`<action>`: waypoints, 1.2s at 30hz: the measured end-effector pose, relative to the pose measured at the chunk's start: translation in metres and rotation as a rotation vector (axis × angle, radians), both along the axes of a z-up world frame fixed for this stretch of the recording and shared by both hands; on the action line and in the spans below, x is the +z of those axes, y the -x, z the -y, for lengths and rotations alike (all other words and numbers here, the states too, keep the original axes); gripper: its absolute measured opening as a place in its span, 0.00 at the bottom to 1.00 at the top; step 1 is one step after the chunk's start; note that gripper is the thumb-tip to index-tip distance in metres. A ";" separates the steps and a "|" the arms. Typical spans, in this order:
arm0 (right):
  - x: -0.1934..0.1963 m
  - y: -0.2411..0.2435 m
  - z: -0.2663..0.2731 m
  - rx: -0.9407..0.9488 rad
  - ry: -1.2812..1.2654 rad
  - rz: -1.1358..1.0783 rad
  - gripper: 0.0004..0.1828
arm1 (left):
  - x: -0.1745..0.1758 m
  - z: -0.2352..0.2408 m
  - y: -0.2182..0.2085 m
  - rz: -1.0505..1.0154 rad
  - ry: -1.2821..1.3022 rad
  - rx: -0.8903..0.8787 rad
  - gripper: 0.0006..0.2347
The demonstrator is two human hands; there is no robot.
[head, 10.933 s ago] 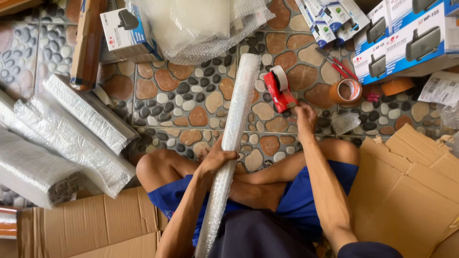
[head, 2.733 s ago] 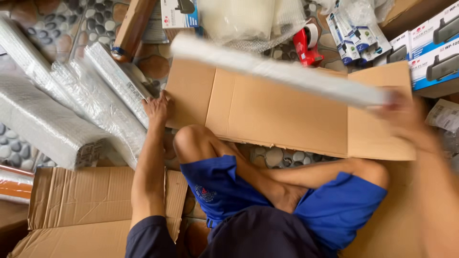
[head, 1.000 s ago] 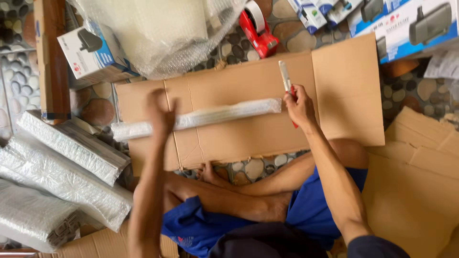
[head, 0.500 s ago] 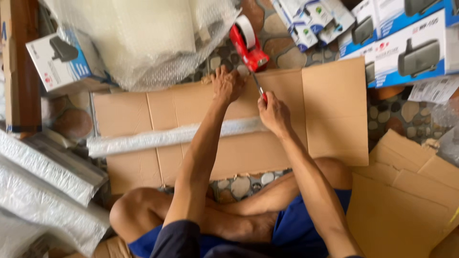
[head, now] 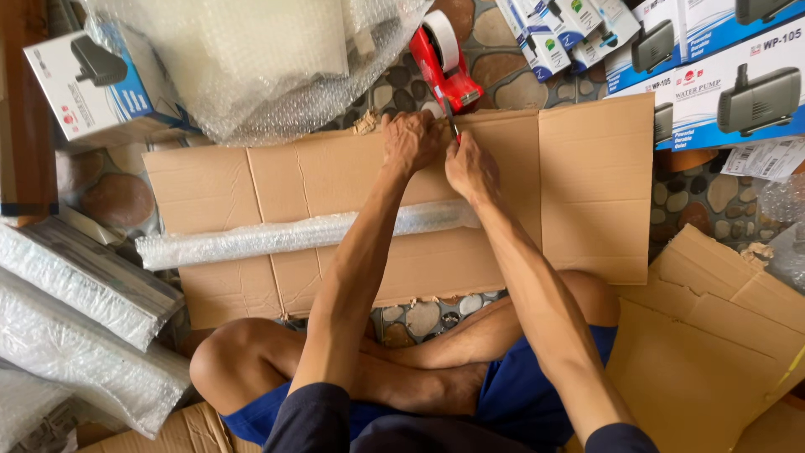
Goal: The person wraps a long, rectangular object in bubble wrap and then encases it in a piece of cardboard. They use a utility knife to cut the cardboard and a tape dispenser to secure the package with brown packing tape.
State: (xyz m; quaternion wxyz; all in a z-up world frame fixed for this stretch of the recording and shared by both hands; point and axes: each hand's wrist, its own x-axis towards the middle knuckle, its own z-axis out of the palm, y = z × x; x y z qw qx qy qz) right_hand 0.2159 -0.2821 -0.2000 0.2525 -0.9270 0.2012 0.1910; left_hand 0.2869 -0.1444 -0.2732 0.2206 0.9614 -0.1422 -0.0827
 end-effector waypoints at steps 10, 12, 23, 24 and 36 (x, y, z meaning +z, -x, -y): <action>0.021 0.012 -0.005 0.055 -0.003 0.003 0.19 | 0.008 0.000 0.004 0.076 0.100 0.036 0.10; 0.016 0.008 -0.005 0.043 -0.011 -0.024 0.20 | 0.007 0.001 0.004 0.074 0.094 0.035 0.10; 0.020 0.009 -0.027 -0.007 0.035 0.067 0.16 | -0.006 -0.001 0.007 0.259 0.098 0.007 0.10; 0.021 0.007 -0.026 -0.011 0.035 0.071 0.16 | 0.002 -0.002 0.011 0.262 0.099 0.003 0.10; 0.041 0.019 -0.007 0.078 0.035 -0.213 0.26 | 0.013 -0.001 0.017 0.294 0.216 0.036 0.09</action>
